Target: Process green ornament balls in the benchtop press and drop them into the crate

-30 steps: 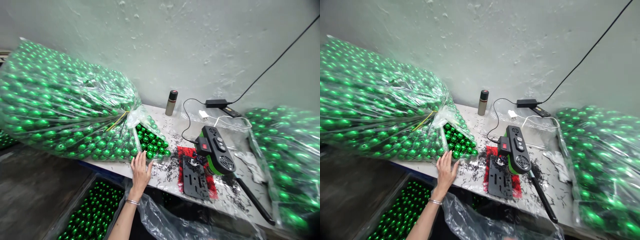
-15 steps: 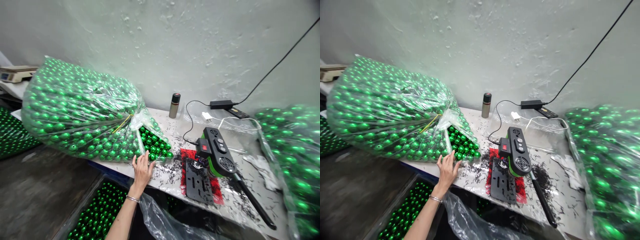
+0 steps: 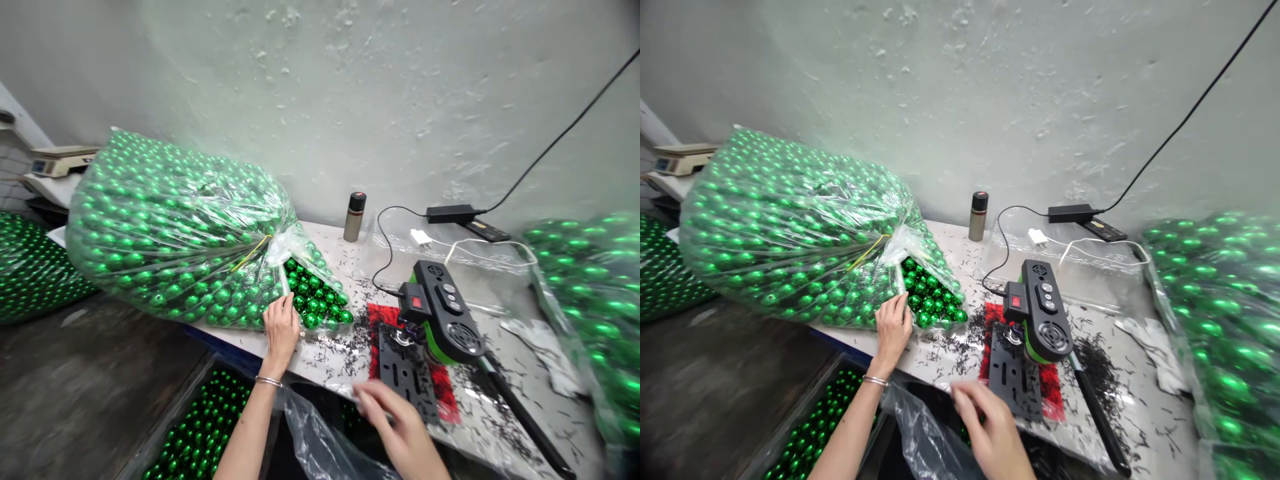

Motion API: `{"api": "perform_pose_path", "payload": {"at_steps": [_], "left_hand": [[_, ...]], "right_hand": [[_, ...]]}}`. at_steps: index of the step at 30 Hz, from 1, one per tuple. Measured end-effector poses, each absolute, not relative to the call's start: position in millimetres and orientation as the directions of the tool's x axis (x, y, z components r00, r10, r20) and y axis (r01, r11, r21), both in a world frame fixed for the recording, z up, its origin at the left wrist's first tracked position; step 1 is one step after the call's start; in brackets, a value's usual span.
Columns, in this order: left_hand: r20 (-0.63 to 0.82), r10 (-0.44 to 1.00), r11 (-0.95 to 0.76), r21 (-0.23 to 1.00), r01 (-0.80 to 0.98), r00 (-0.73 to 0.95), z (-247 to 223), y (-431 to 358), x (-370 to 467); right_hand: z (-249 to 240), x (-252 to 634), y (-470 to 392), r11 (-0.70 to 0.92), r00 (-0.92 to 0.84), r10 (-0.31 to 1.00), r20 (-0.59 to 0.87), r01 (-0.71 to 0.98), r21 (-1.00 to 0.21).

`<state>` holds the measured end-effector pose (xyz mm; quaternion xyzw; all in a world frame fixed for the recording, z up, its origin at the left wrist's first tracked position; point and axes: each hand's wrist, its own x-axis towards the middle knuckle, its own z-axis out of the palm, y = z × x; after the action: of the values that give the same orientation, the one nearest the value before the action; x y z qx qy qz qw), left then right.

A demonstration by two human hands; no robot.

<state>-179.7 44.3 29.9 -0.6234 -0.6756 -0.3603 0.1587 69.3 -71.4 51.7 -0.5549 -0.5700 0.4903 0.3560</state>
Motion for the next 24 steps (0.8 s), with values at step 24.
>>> {"api": "perform_pose_path", "payload": {"at_steps": [24], "left_hand": [[0.605,0.696,-0.079,0.6,0.796,-0.387,0.2,-11.6,-139.8]], "right_hand": [[56.3,-59.4,66.6,0.47,-0.054,0.879,0.474,0.265,-0.842]]}}
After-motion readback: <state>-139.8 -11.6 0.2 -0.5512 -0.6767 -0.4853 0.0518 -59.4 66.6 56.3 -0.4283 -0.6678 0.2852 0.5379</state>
